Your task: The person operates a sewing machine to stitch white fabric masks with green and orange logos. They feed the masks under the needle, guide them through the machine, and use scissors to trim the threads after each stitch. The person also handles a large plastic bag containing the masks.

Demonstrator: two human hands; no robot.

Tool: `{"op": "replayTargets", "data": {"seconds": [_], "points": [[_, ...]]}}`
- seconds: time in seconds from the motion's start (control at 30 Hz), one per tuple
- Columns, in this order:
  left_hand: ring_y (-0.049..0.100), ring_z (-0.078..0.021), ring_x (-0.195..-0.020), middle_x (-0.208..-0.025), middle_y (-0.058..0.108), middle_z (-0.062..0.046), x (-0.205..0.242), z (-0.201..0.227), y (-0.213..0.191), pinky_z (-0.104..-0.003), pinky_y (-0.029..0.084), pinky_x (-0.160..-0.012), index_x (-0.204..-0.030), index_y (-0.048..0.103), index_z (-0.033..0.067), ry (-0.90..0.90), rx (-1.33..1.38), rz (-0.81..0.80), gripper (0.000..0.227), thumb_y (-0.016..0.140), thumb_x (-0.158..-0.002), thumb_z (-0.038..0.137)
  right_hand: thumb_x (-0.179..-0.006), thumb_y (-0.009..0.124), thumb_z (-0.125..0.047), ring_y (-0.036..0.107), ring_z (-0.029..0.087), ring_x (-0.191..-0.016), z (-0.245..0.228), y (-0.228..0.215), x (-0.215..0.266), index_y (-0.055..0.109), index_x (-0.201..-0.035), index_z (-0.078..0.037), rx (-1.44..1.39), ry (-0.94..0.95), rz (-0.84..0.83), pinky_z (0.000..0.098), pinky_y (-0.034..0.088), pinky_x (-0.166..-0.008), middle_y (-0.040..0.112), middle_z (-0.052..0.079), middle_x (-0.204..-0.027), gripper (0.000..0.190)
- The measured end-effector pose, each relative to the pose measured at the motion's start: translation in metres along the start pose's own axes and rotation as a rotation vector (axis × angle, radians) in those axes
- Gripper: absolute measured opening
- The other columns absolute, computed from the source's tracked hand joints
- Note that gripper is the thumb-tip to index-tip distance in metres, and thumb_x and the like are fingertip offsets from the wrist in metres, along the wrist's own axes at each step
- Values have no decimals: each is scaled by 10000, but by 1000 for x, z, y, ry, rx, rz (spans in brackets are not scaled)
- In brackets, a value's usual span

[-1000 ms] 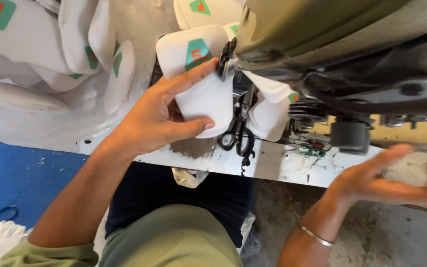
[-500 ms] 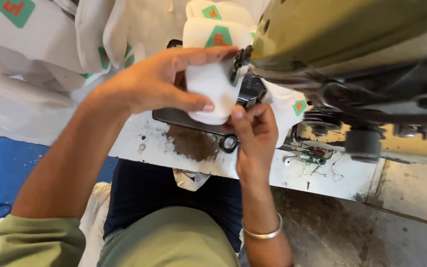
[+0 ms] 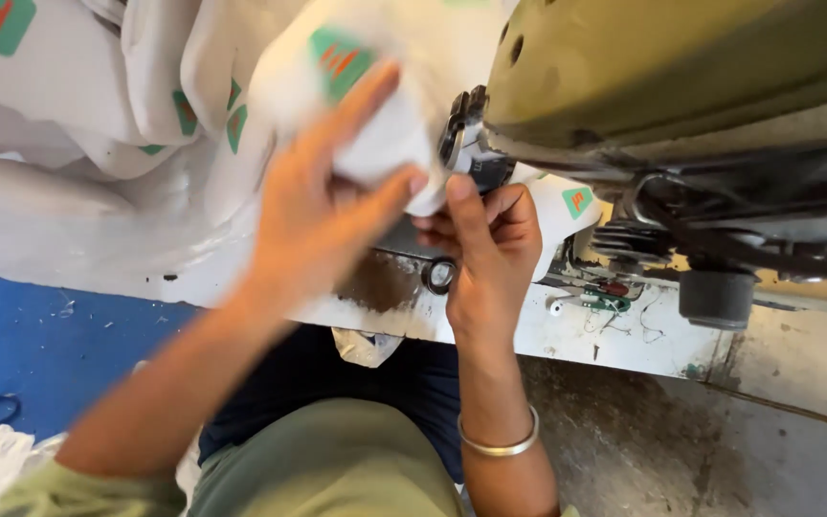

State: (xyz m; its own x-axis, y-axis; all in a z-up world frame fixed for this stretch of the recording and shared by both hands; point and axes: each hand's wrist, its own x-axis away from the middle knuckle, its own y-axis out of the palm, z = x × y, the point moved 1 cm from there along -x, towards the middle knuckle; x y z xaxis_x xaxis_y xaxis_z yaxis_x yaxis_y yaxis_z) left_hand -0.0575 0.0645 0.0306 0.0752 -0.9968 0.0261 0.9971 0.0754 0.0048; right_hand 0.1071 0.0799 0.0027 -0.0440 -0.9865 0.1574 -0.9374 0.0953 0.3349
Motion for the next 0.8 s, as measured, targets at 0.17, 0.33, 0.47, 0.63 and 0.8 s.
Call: {"op": "replayTargets", "data": {"seconds": [0.17,0.33,0.47,0.63,0.8], "points": [[617,-27,-1175,-1415,647,-72,34,-43,26,-180,509,-1042,-1527,562,11,100,292,402,447,668,-1094,39,-906,822,-64,716,191,-683,3,-1,-1,425,-849,-125,-6,38,-30,289,571,-572,704,93,-809,405],[521,5,-862,-1096,588,52,35,-28,5,-141,417,-731,-1368,621,27,104,344,417,320,727,-1066,28,-915,798,-92,727,197,-667,-5,4,-1,423,-834,-133,43,2,-4,286,576,-559,719,104,-782,386],[369,39,-687,-962,514,106,71,-47,26,-137,296,-589,-1277,700,49,-30,312,291,282,747,-1000,19,-919,776,-111,712,144,-715,-8,-1,3,447,-851,-128,1,41,-59,277,592,-610,692,48,-794,337],[344,57,-615,-964,577,96,71,-43,50,-140,297,-553,-1358,652,69,-90,425,253,393,732,-975,29,-939,814,-22,621,80,-751,5,-16,3,463,-898,-111,-68,12,-110,239,540,-649,631,5,-836,364],[340,61,-626,-956,569,97,54,-32,42,-143,253,-526,-1396,633,79,-88,385,244,420,724,-986,49,-927,790,31,632,84,-755,-10,-15,7,486,-895,-111,-4,-78,-88,235,557,-672,651,17,-845,337]]}}
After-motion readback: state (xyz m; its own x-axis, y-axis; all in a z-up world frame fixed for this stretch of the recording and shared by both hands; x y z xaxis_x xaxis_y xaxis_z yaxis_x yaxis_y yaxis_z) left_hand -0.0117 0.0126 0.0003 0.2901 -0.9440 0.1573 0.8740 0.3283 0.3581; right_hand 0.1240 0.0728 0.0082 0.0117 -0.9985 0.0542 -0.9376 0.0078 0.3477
